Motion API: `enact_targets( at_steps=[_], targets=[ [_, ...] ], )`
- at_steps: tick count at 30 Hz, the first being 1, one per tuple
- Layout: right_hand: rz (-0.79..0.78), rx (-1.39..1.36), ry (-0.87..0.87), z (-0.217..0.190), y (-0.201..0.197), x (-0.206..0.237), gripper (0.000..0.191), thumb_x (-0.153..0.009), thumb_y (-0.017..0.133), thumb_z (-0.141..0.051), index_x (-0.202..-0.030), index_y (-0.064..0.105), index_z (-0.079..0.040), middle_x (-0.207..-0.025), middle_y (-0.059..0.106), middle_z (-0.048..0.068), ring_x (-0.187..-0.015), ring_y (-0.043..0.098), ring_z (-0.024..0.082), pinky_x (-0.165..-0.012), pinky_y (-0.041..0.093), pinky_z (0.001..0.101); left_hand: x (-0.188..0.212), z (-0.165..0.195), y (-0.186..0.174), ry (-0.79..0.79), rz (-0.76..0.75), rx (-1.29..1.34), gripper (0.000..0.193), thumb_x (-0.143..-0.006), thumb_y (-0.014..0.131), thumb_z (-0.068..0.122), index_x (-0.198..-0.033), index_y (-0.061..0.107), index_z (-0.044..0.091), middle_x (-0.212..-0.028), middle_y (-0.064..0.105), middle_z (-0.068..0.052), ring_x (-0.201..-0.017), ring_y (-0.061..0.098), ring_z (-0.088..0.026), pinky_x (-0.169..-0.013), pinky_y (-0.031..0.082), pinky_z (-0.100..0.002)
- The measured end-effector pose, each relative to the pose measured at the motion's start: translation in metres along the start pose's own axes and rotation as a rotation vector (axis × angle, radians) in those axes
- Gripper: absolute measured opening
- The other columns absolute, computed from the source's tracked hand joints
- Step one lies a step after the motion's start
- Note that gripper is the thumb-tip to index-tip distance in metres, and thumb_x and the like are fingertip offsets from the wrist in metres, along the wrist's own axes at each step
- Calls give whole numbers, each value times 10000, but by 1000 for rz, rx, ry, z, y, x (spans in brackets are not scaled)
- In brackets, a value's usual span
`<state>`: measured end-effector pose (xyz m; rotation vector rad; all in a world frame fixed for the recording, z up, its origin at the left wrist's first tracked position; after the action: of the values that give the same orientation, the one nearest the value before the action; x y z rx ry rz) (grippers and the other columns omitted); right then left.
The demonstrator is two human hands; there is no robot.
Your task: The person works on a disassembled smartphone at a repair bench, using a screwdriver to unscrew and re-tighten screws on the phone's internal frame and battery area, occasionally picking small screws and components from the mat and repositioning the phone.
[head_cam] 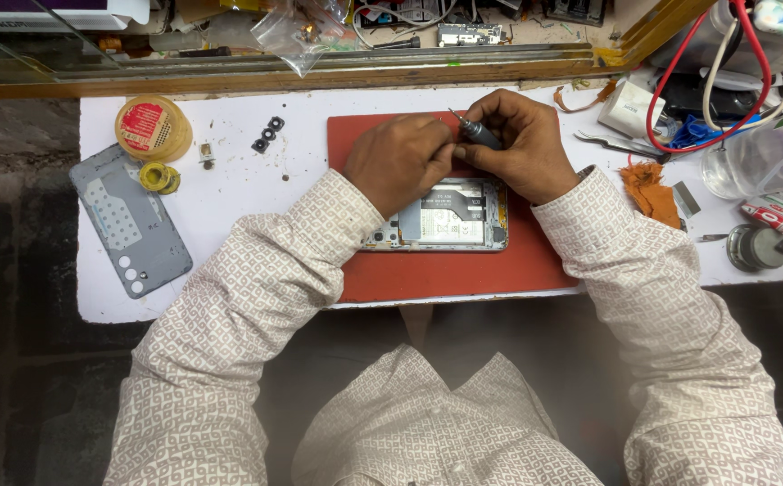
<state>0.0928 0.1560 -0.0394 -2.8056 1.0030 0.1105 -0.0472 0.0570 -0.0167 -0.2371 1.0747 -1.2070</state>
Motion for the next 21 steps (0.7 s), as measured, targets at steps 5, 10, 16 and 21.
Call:
enact_targets(
  at_steps=[5,10,16,21],
  targets=[
    [43,77,-4,-1,-6,0,273,-866,748,104,-1094,634,9,-1024,675,30,-943,655,78,-867,589,225,1,-7,4,-74,-36,1,136,-908,717,160,-869,649,50,-802,659,-87,-734,664,-286,-647,541,-440],
    [143,601,-72,-16,-28,1,202,-824,757,4,-1023,721,6,-896,739,64,-797,671,109,-735,558,256,1,-14,7,-83,-84,29,123,-925,711,161,-889,671,51,-818,673,-83,-769,666,-292,-689,544,-440],
    [168,845,-41,-20,-45,0,210,-779,771,-45,-979,739,8,-844,733,121,-723,683,186,-697,546,318,-1,-18,6,-138,-93,42,138,-933,704,193,-914,702,56,-844,693,-87,-801,680,-284,-720,543,-428],
    [155,837,-11,-15,-46,2,222,-772,771,-45,-985,739,8,-855,737,121,-724,688,196,-689,545,324,-1,-20,4,-248,-108,78,168,-951,698,216,-907,707,54,-840,698,-87,-765,677,-275,-703,536,-426]
  ],
)
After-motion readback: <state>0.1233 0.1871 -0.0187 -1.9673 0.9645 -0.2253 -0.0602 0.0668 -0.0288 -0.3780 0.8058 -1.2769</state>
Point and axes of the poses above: each hand's wrist, its own x-axis away from the middle knuckle, its own y-axis out of the palm, z = x × y, the point moved 6 cm from there along -x, towards the middle knuckle
